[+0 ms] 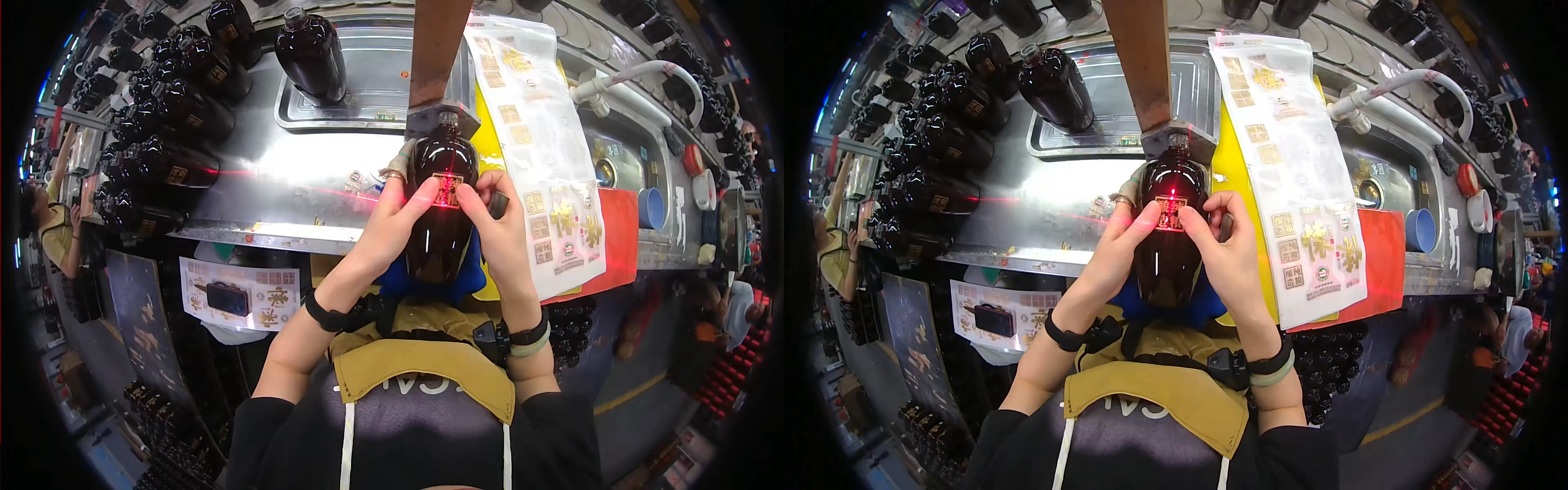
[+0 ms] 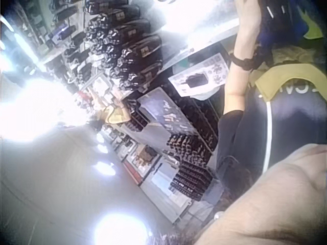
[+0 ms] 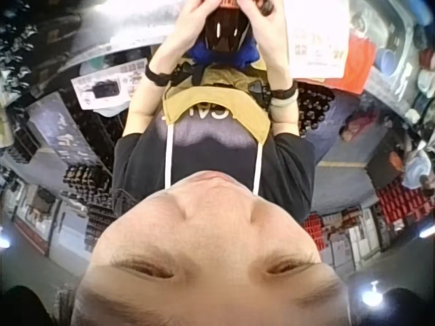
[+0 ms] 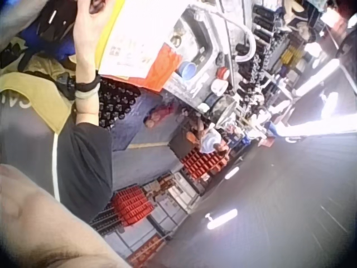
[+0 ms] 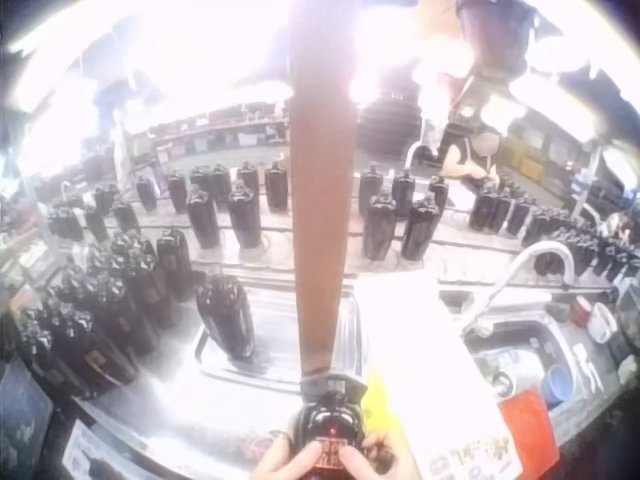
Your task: Manually applying decorative labels and stickers to ceramic liquor bottles in a factory setting.
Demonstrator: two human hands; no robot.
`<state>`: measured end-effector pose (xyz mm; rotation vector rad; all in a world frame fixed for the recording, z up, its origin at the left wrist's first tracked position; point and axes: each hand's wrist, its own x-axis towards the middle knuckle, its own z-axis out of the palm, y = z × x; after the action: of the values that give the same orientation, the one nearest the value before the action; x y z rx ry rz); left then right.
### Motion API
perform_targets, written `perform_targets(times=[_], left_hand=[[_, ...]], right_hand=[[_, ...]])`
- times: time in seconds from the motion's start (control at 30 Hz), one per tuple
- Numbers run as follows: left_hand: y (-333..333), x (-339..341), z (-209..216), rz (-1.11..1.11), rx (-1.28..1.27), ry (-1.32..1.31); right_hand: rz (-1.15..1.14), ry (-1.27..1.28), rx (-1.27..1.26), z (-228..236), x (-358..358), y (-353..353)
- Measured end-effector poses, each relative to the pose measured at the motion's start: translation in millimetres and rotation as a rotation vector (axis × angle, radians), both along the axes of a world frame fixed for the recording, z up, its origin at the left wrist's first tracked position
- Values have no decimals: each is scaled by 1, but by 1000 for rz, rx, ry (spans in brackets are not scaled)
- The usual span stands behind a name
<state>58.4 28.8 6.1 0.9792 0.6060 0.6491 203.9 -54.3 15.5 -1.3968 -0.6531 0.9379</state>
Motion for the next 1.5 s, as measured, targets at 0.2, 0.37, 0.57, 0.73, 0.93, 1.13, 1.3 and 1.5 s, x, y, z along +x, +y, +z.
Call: perform_targets(times=[0.2,0.37,0.57,0.73,0.93,1.13,1.3,1.5], left_hand=[[-1,0,2,27,6,-33],[1,-4,4,10,9,-30],[-2,-5,4,3,34,-12],[-3,-4,0,21,109,4],[-1,-5,4,50,-76,-124],[-4,-6,0,39,60,-28],[-5,-5,-1,40,42,-27],[-3,-6,1,26,-23,5]], right_hand=[[21,30,6,-3,6,-2],[17,-11,-20,-4,3,-3],[13,35,-10,-5,2,-3],[19,12,16,-4,2,-2],[10,137,-28,2,4,-3],[12,72,-7,-6,0,-7],[17,62,-1,-6,0,-6],[13,22,-18,-4,1,-6]])
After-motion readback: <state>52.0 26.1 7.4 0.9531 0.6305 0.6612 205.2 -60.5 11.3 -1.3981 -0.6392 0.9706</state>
